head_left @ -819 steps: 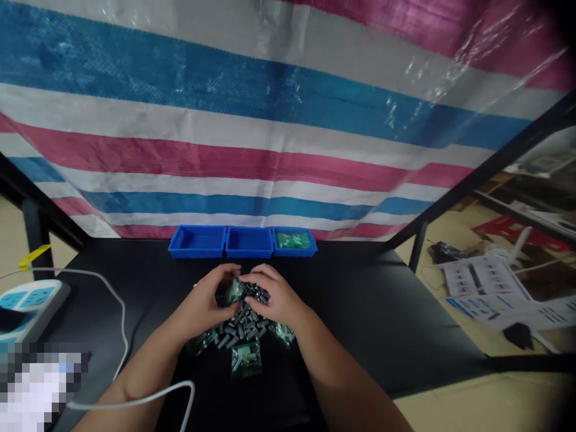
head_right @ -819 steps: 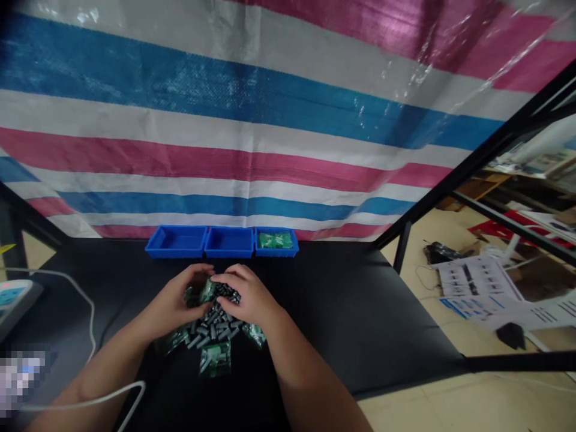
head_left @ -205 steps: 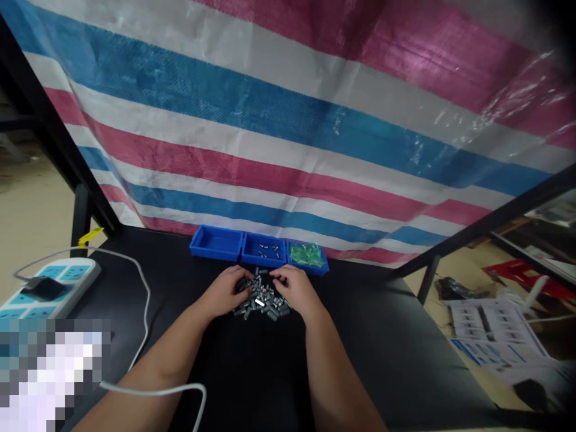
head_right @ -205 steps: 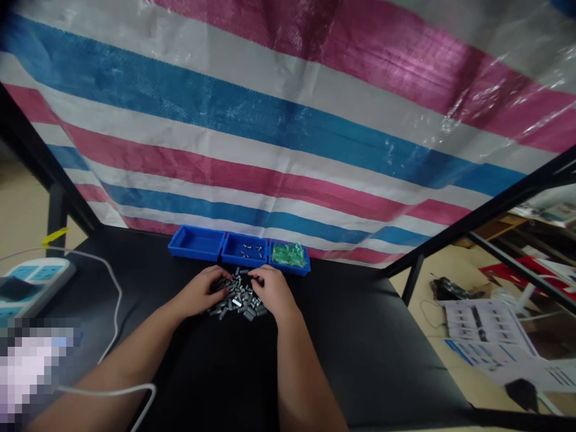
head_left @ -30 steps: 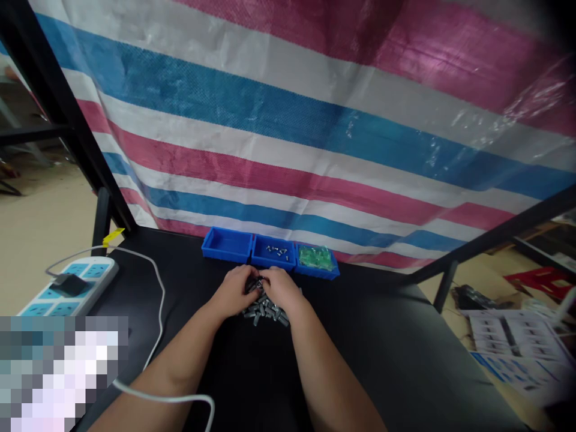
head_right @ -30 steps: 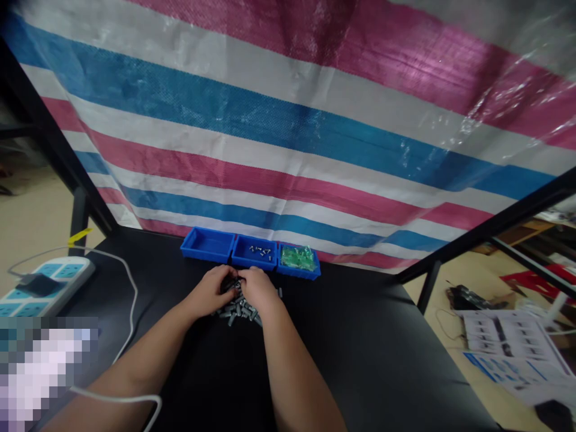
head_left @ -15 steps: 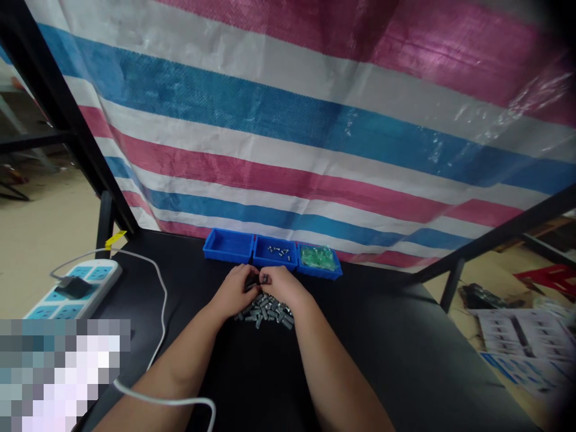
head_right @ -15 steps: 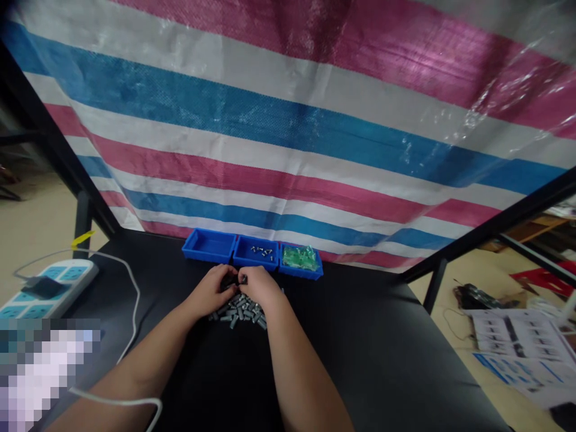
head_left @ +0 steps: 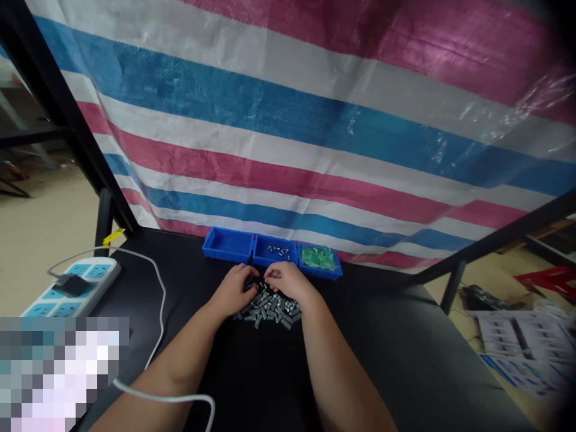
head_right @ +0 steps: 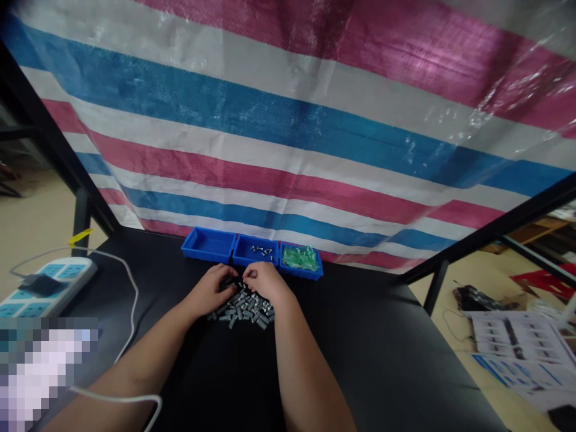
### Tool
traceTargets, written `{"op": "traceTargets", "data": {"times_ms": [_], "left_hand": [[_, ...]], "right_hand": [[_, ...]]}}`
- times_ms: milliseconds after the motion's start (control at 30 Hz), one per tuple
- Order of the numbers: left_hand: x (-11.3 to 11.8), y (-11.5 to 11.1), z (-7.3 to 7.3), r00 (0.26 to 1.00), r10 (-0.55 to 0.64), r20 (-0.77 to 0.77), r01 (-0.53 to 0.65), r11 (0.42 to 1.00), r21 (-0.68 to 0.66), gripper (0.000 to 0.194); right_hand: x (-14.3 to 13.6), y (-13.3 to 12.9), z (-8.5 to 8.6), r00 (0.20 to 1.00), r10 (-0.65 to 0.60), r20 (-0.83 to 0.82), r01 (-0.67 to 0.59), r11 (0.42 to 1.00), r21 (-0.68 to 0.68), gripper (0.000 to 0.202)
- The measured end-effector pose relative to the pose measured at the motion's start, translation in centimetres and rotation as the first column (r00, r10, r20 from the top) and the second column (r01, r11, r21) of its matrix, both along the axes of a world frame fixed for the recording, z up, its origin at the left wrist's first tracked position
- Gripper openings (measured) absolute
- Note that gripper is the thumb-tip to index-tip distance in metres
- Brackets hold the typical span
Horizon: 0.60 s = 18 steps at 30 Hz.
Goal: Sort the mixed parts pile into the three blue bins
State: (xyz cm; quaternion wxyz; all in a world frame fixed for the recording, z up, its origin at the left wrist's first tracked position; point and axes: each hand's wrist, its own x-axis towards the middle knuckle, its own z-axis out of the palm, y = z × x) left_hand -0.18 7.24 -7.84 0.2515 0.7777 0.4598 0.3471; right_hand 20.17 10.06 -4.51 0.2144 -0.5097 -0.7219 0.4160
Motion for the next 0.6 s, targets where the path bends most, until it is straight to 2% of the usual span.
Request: {"op": "traceTargets", "data": {"times_ms": [100, 200, 300, 367, 467, 600], "left_hand": [[0.0, -0.1, 0.1, 1.000, 0.001, 0.007, 0.000, 1.000, -0.013, 0.025], [0.0, -0.1, 0.2, 1.000, 0.003, 0.013, -0.002, 1.000, -0.009, 0.025], [0.0, -0.2, 0.3, 1.000, 0.002, 0.014, -0.002, 1.000, -0.002, 0.024], [0.0, -0.1, 0.3, 1.000, 0.002, 0.013, -0.002, 1.000, -0.002, 0.024], [0.0, -0.1, 0.2, 1.000, 0.000, 0.014, 0.000, 1.000, 0.000, 0.024], [0.0, -0.1, 0.2, 1.000, 0.002, 0.017, -0.002, 1.000, 0.000, 0.023]], "right_hand": [[0.3, 0.2, 0.7, 0.996, -0.028, -0.085, 0.029, 1.000, 0.011, 0.007], [0.6, 0.9, 0.9, 0.970, -0.140, -0.197, 0.165, 0.980, 0.115, 0.015], [0.8, 1.6, 0.8, 0.912, -0.289, -0.292, 0.368, 0.892, 0.264, 0.021], [1.0, 2.0, 0.5, 0.871, -0.348, -0.348, 0.456, 0.837, 0.303, 0.024], [1.2, 2.5, -0.1, 0.836, -0.376, -0.399, 0.503, 0.816, 0.284, 0.030], [1.4, 2.9, -1.0, 0.833, -0.376, -0.406, 0.495, 0.834, 0.243, 0.037]]}}
